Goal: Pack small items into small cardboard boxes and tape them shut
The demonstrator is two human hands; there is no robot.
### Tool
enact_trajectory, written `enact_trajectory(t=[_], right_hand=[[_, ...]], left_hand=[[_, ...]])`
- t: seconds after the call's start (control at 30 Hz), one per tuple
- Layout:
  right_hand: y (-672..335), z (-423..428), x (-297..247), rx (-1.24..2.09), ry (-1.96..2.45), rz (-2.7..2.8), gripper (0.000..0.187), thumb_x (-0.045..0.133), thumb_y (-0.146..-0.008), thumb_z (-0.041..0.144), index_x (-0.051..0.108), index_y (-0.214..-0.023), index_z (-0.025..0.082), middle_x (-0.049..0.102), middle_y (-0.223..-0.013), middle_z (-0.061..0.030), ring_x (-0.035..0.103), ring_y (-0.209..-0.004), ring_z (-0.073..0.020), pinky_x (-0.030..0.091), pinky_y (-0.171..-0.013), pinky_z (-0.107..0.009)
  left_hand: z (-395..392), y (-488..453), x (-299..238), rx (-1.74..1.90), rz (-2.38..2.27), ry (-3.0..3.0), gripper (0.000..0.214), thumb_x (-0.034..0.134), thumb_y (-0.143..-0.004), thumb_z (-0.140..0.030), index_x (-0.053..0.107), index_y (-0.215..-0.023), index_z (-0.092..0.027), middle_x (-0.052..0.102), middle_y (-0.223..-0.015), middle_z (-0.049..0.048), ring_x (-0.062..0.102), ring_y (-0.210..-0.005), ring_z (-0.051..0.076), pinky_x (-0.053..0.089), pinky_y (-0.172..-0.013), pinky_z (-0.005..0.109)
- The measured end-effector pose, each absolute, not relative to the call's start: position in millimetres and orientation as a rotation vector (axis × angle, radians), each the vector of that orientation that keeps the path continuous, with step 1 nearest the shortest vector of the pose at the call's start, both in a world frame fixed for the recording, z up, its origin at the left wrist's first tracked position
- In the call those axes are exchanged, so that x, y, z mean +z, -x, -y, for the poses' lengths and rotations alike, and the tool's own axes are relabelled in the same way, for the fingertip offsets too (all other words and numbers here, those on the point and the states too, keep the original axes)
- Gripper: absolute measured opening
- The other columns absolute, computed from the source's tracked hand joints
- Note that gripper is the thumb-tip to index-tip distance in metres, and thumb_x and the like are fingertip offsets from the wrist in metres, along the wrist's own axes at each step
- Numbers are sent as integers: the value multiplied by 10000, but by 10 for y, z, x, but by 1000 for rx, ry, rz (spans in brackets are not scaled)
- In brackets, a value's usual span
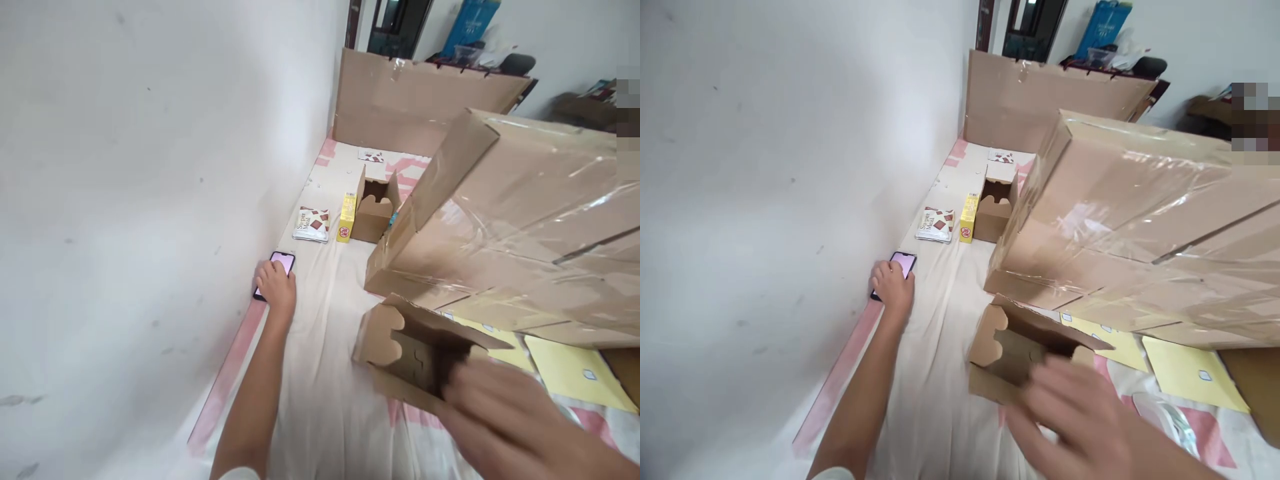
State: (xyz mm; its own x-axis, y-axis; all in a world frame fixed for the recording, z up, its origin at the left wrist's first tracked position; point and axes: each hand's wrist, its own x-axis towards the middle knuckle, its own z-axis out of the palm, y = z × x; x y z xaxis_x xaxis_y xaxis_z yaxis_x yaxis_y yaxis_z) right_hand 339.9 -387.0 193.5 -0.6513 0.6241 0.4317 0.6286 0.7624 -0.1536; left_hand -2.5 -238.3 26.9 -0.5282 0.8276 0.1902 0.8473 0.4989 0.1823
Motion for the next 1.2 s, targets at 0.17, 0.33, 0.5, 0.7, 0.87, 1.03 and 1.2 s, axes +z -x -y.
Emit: enact_trajectory(t=[0.17, 0.33, 0.5, 0.7, 0.87, 1.03, 1.2], right_hand=[[-1715, 2052, 2106, -64, 1170, 2991, 251, 427, -1002, 313, 661, -1017, 223, 706, -926, -96, 654, -839, -225, 476, -690, -322], [-811, 1036, 1319, -58, 1505, 3118, 486, 542, -942, 213, 509, -1424, 161, 475, -1534, -222, 476, -1376, -336, 504, -961, -434], [-605, 631, 904, -77, 1659, 3158, 837, 648, -861, 155, 266, -1606, 191, 241, -1654, -279, 381, -1456, -395, 466, -1024, -526], [-510, 499, 780, -146, 1624, 3131, 699, 608, -952, 238, 317, -1581, 146, 583, -1401, -255, 585, -1275, -335, 485, -1002, -464], [-476, 550, 854, -203, 1673, 3034, 454, 572, -947, 182, 555, -1388, 74, 686, -1219, -230, 662, -1144, -330, 521, -905, -440], [-521, 574, 1346, -270, 1635, 2889, 312, 598, -850, 93, 706, -1137, 149, 715, -1141, -201, 691, -1021, -313, 498, -807, -357], [-788, 895, 1965, -241, 1437, 2649, 267, 472, -844, 102, 695, -975, 170, 724, -965, -118, 652, -863, -262, 424, -674, -305]], left_hand=[[2327, 46, 194, -459, 2651, 1538, 287, 481, -942, -239, 568, -1209, -182, 529, -1371, 162, 505, -1184, 332, 424, -942, 422], [2299, 78, 197, -478, 2672, 1551, 355, 517, -927, -219, 537, -1277, -158, 511, -1398, 176, 490, -1198, 336, 425, -958, 425], [2284, 86, 200, -456, 2686, 1582, 338, 501, -926, -174, 547, -1261, -166, 513, -1409, 159, 499, -1189, 313, 421, -977, 407], [2265, 115, 229, -472, 2754, 1583, 333, 542, -915, -183, 547, -1248, -170, 515, -1391, 157, 502, -1182, 309, 424, -962, 405], [2266, 123, 250, -466, 2779, 1597, 334, 530, -912, -165, 554, -1244, -189, 529, -1380, 146, 497, -1189, 309, 425, -969, 418], [2280, 101, 255, -476, 2746, 1592, 308, 467, -938, -151, 571, -1227, -183, 537, -1384, 148, 503, -1174, 307, 422, -967, 418], [2284, 79, 235, -510, 2703, 1581, 320, 419, -969, -161, 581, -1244, -164, 556, -1367, 166, 513, -1144, 312, 430, -948, 428]])
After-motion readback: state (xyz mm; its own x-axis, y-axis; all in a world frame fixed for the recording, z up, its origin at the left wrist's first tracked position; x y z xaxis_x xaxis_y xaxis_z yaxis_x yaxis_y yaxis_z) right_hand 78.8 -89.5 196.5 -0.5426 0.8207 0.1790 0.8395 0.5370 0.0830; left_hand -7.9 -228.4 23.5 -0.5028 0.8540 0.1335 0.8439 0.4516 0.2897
